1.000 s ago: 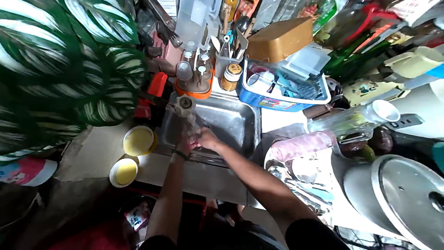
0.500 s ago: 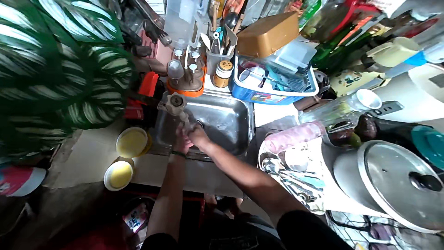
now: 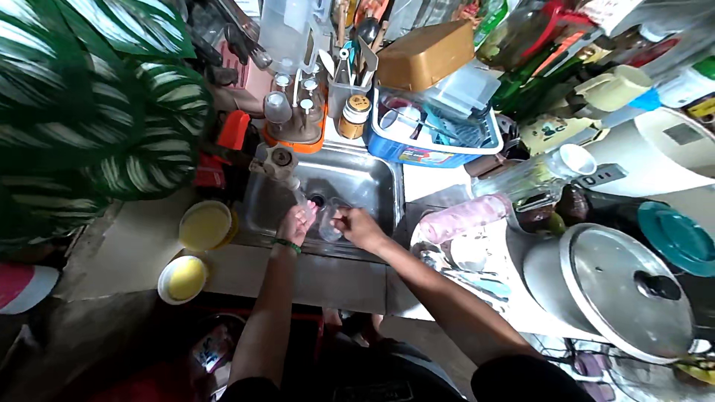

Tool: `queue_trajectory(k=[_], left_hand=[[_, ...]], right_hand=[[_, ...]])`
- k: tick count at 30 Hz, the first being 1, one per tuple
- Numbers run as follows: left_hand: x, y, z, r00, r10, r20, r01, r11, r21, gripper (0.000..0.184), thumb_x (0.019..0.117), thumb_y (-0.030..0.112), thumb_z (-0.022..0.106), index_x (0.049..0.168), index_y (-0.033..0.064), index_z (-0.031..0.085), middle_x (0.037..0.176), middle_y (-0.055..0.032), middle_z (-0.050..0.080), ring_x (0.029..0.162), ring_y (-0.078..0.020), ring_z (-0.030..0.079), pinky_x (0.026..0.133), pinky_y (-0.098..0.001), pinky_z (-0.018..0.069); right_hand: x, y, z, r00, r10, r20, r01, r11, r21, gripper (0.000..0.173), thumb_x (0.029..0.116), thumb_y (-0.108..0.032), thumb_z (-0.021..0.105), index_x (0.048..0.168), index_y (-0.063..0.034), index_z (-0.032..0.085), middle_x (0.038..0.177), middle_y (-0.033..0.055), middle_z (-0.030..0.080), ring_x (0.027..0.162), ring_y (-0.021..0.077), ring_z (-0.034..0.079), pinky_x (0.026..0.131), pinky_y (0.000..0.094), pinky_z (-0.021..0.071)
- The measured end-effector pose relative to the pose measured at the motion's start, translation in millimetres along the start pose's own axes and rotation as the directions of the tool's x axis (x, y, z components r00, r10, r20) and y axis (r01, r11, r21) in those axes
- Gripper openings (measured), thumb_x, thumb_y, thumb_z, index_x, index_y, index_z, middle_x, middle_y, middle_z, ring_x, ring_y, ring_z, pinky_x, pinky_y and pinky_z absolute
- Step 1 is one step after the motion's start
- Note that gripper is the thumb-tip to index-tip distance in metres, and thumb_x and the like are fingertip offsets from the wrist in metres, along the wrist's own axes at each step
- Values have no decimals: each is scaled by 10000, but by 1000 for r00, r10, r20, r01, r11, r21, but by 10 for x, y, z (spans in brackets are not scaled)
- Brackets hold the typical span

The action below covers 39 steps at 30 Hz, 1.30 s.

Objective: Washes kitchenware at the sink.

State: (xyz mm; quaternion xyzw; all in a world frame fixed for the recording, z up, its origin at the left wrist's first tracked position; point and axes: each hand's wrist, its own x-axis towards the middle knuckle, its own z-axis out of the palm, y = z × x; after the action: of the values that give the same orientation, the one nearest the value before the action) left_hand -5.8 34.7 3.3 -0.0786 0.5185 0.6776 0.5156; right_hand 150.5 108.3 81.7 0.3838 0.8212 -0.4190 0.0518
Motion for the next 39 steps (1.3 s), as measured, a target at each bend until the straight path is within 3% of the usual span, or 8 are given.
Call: queue_trajectory(k=[7, 17, 22, 24, 27, 29, 33, 39], left_hand=[[-111, -3, 239, 994, 14, 105, -5, 997, -82, 383, 1122, 169, 285, 1296, -65, 534, 1176, -192, 675, 1025, -241, 693, 912, -364, 555], [-195, -169, 213, 978, 70, 195, -100, 984, 144, 362, 1099, 165, 413, 1390, -11, 537, 1380, -174, 591, 1169, -246, 625, 975, -392, 513], [-88, -212, 145, 901, 396, 180, -409, 912, 41, 389, 1078, 122, 431, 1447, 1, 400, 1156, -158, 629, 944, -190, 664, 839, -356, 578], [-65, -60, 42, 925, 352, 143, -370, 921, 124, 378, 1119, 198, 341, 1397, -26, 468, 1106, -163, 655, 919, -196, 676, 810, -362, 592], [-10, 211, -111, 983, 157, 90, -170, 971, 167, 396, 1127, 343, 286, 1226, 50, 534, 862, -44, 595, 715, -114, 585, 654, -288, 523], [35, 303, -158, 994, 56, 97, -68, 990, 124, 427, 1115, 409, 312, 1203, 54, 532, 824, -58, 586, 677, -137, 585, 638, -302, 534], [51, 167, -89, 989, 134, 61, -128, 988, -91, 446, 1111, 424, 319, 1314, 90, 535, 1068, -111, 635, 935, -221, 632, 826, -404, 548], [50, 93, -137, 985, 64, 161, -38, 987, -156, 501, 1109, 465, 257, 1163, 74, 566, 899, -79, 655, 803, -177, 655, 707, -362, 575]], right_hand=[[-6, 743, -305, 834, 549, 57, -520, 745, 418, 332, 1074, -330, 538, 1110, -25, 665, 748, 23, 673, 544, 49, 585, 492, 199, 446], [389, 210, -422, 875, 470, -115, -361, 793, 491, 439, 1045, -424, 578, 1135, -2, 657, 709, 71, 641, 520, 107, 571, 514, 259, 489], [506, -417, 10, 926, 376, -22, -171, 472, 865, 397, 1122, -325, 400, 1173, 21, 586, 815, 121, 705, 645, 185, 683, 593, 338, 579], [506, -594, 263, 973, 220, -64, -86, 610, 788, 279, 1102, -141, 416, 1224, 41, 588, 952, 144, 674, 784, 201, 682, 709, 371, 598], [522, -654, 359, 988, -83, 130, 68, 991, 117, 333, 974, -48, 616, 1295, 41, 619, 1204, 224, 677, 1126, 311, 662, 1017, 490, 511], [612, -628, 316, 960, -121, 251, 158, 978, -133, 320, 956, -63, 637, 1258, 44, 635, 1232, 272, 653, 1185, 405, 625, 1029, 591, 468], [780, -772, 300, 999, 42, 31, -46, 987, 153, 255, 955, -81, 665, 1177, 45, 655, 1120, 258, 682, 1059, 376, 670, 947, 571, 521], [587, -767, 256, 980, -142, 139, 163, 975, -149, 277, 965, -128, 642, 1199, 20, 662, 1128, 241, 690, 1096, 392, 664, 971, 580, 511]])
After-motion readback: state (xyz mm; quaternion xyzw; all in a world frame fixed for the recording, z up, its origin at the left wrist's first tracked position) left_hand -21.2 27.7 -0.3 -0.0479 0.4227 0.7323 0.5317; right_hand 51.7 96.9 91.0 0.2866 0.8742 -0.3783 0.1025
